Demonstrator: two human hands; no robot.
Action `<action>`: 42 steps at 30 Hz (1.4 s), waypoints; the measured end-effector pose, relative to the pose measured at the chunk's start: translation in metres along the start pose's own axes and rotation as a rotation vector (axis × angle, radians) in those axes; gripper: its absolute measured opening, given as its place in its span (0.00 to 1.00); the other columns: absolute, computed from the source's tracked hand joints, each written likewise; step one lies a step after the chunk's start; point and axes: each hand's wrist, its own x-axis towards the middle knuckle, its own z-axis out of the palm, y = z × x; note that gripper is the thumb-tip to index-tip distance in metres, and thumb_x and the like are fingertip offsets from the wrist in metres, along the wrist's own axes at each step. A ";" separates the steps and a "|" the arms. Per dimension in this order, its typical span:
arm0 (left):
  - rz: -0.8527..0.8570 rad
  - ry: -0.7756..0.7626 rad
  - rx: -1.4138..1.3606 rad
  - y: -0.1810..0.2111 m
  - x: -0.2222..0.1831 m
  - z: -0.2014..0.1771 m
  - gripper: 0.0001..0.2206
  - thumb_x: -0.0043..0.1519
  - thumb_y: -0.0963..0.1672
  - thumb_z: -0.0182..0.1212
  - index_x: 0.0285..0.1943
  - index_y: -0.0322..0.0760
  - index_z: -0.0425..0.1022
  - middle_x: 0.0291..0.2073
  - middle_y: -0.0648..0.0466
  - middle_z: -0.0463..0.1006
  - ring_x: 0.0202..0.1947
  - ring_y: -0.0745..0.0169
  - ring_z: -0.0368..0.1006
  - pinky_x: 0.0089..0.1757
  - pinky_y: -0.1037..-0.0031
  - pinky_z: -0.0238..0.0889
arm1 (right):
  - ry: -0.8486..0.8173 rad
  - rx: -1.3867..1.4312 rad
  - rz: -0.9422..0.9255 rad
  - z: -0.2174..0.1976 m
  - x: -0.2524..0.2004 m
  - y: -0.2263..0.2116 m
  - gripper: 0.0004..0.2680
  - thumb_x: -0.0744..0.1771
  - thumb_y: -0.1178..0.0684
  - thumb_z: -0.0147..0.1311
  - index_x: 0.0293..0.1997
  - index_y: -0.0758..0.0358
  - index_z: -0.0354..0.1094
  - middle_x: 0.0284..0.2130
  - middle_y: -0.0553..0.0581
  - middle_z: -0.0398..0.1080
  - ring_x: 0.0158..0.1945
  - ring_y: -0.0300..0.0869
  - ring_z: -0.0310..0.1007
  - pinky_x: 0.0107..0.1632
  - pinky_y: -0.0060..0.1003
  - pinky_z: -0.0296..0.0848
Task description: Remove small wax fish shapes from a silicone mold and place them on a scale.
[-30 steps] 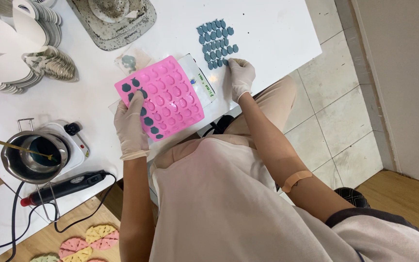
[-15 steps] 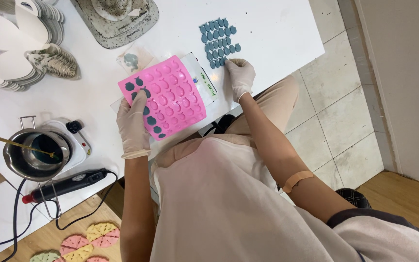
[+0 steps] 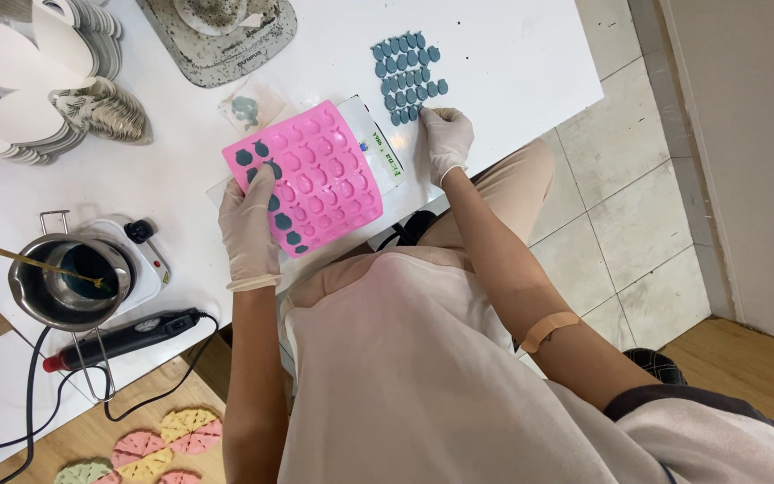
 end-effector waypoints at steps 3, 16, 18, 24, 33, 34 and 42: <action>-0.007 0.014 0.022 0.003 -0.004 0.004 0.05 0.65 0.42 0.63 0.48 0.37 0.77 0.36 0.60 0.79 0.33 0.77 0.73 0.33 0.81 0.69 | -0.001 0.004 0.010 0.002 0.002 0.000 0.08 0.62 0.52 0.65 0.35 0.68 0.77 0.28 0.54 0.77 0.30 0.36 0.72 0.38 0.31 0.73; 0.014 0.098 -0.040 -0.010 0.012 -0.001 0.08 0.63 0.42 0.66 0.49 0.37 0.80 0.37 0.63 0.80 0.36 0.78 0.71 0.37 0.82 0.66 | -0.021 0.187 -0.090 -0.009 -0.009 -0.002 0.11 0.68 0.48 0.55 0.42 0.69 0.73 0.32 0.51 0.75 0.34 0.34 0.70 0.40 0.28 0.71; -0.014 0.107 -0.047 -0.013 0.012 -0.001 0.09 0.62 0.42 0.67 0.50 0.38 0.82 0.36 0.63 0.80 0.34 0.79 0.70 0.36 0.83 0.65 | -0.109 0.297 -0.301 -0.017 -0.033 -0.015 0.10 0.70 0.52 0.56 0.46 0.71 0.73 0.33 0.53 0.71 0.35 0.35 0.64 0.40 0.29 0.66; -0.069 0.106 -0.015 -0.006 0.007 0.002 0.10 0.62 0.43 0.67 0.50 0.38 0.82 0.36 0.63 0.80 0.34 0.79 0.69 0.35 0.83 0.64 | -0.731 0.088 -0.859 -0.015 -0.151 -0.078 0.12 0.68 0.62 0.61 0.57 0.62 0.72 0.53 0.53 0.71 0.47 0.35 0.73 0.54 0.28 0.75; -0.087 0.043 -0.105 -0.010 0.004 -0.002 0.10 0.62 0.44 0.67 0.50 0.38 0.82 0.37 0.61 0.81 0.35 0.77 0.73 0.36 0.82 0.67 | -0.813 -0.115 -0.997 0.028 -0.186 -0.072 0.20 0.64 0.58 0.69 0.63 0.61 0.68 0.56 0.56 0.72 0.58 0.40 0.74 0.62 0.33 0.73; -0.088 0.042 -0.106 -0.010 0.003 -0.002 0.10 0.62 0.44 0.67 0.50 0.38 0.82 0.37 0.61 0.81 0.35 0.77 0.73 0.36 0.82 0.67 | -0.813 -0.116 -0.997 0.029 -0.185 -0.070 0.20 0.64 0.58 0.69 0.63 0.61 0.68 0.56 0.56 0.72 0.58 0.40 0.74 0.62 0.33 0.73; -0.086 0.034 -0.082 -0.016 0.009 -0.004 0.10 0.62 0.43 0.67 0.51 0.36 0.82 0.40 0.60 0.82 0.39 0.77 0.72 0.40 0.82 0.66 | -0.828 -0.068 -0.843 0.028 -0.181 -0.070 0.17 0.65 0.59 0.68 0.59 0.61 0.71 0.54 0.53 0.73 0.56 0.39 0.75 0.60 0.31 0.74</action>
